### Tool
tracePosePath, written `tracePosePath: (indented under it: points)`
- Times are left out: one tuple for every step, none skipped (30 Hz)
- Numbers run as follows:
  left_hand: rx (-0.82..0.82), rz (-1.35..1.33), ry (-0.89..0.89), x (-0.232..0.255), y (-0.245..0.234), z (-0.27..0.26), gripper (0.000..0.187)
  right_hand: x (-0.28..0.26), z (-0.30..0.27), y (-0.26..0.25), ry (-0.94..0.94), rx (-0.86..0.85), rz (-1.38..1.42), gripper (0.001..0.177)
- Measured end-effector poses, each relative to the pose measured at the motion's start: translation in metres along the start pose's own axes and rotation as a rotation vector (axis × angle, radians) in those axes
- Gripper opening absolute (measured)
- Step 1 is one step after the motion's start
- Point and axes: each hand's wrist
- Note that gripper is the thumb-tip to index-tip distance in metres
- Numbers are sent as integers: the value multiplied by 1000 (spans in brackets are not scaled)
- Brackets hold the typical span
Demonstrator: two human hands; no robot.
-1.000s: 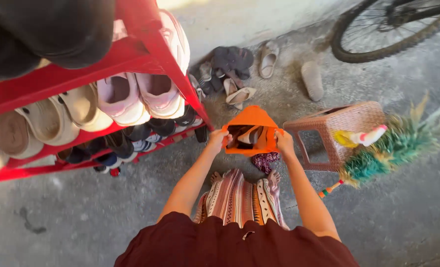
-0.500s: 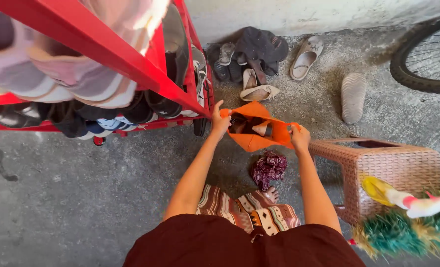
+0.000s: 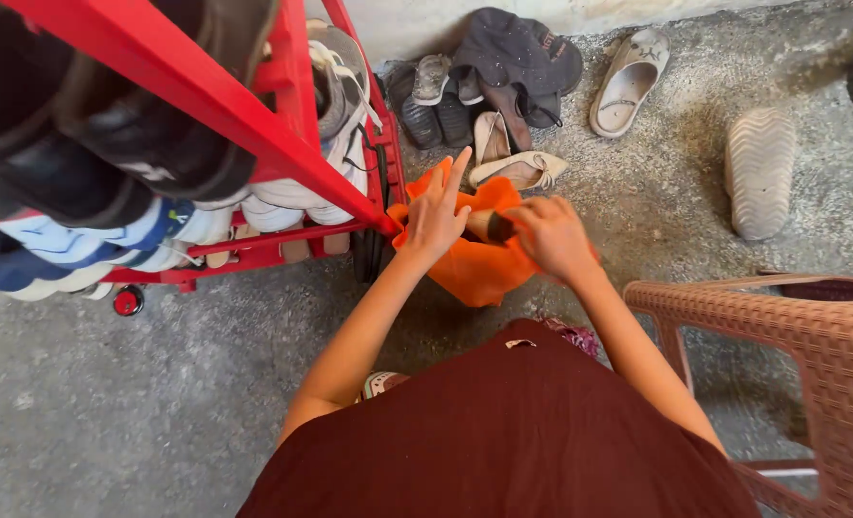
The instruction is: The person takes an orange bag from another person, places two shoes into the bag from the floor, picks up another shoe from the floor and adds it to the bag, and then picks up a black sock.
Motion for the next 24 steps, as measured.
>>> tracePosePath:
  points:
    - [29,46,55,-8,8,-3,83,-8,8,14,-21,-85,-90,35]
    - [59,68,71,-17,15,-5,81,-10,14,25,27,-181,-73,35]
    - [88,91,86,-27,21,-7,79,-11,18,35,77,-277,-56,35]
    - [113,114,103,-36,25,-10,78,-13,20,45,131,-371,-37,35]
    - [178,73,109,-45,28,-12,76,-13,21,54,159,-397,-45,37]
    - [242,31,116,-55,29,-12,73,-13,20,62,189,-422,-52,39]
    - [305,-11,124,-63,30,-11,71,-10,20,71,219,-447,-59,41]
    - [320,-23,135,-70,31,-8,68,-5,18,81,123,-385,11,42]
    - [335,-35,145,-75,31,-2,64,6,17,90,25,-322,80,43]
    - [346,-52,151,-78,33,-3,60,20,14,98,-70,-265,150,45]
    - [257,10,125,-79,34,-6,58,38,14,105,-70,-348,431,39]
    - [175,76,100,-78,28,-7,56,57,18,108,-77,-424,709,33]
    - [92,142,75,-75,21,-8,55,77,17,110,-85,-497,988,28]
    - [-6,133,47,-69,15,-10,55,96,11,112,112,-456,1207,21]
    - [-105,124,18,-62,11,-11,55,117,5,114,315,-407,1421,15]
    - [-200,115,-12,-57,8,-14,56,137,-2,122,394,-244,1344,14]
    - [-259,173,-37,-53,7,-16,57,159,-10,132,469,-82,1262,13]
    - [-318,234,-62,-50,8,-18,59,179,-15,147,590,-11,1108,17]
    - [-376,295,-88,-50,12,-19,60,200,-17,163,706,60,951,22]
    - [-300,366,-128,-50,20,-24,58,222,-26,177,734,46,982,25]
    - [-224,436,-167,-51,30,-28,56,241,-37,190,762,31,1013,29]
    - [-150,507,-205,-53,40,-34,54,257,-47,204,793,17,1046,32]
    - [-37,642,-67,-55,50,-40,57,271,-50,218,805,-83,824,35]
    - [82,776,81,-58,57,-45,63,282,-47,232,809,-171,602,38]
Point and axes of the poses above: each hand's wrist, its own z-axis towards the middle knuckle, its own y-axis out of the palm, x = y × z, and after that the axes turned 14 degrees about -x, right-handed
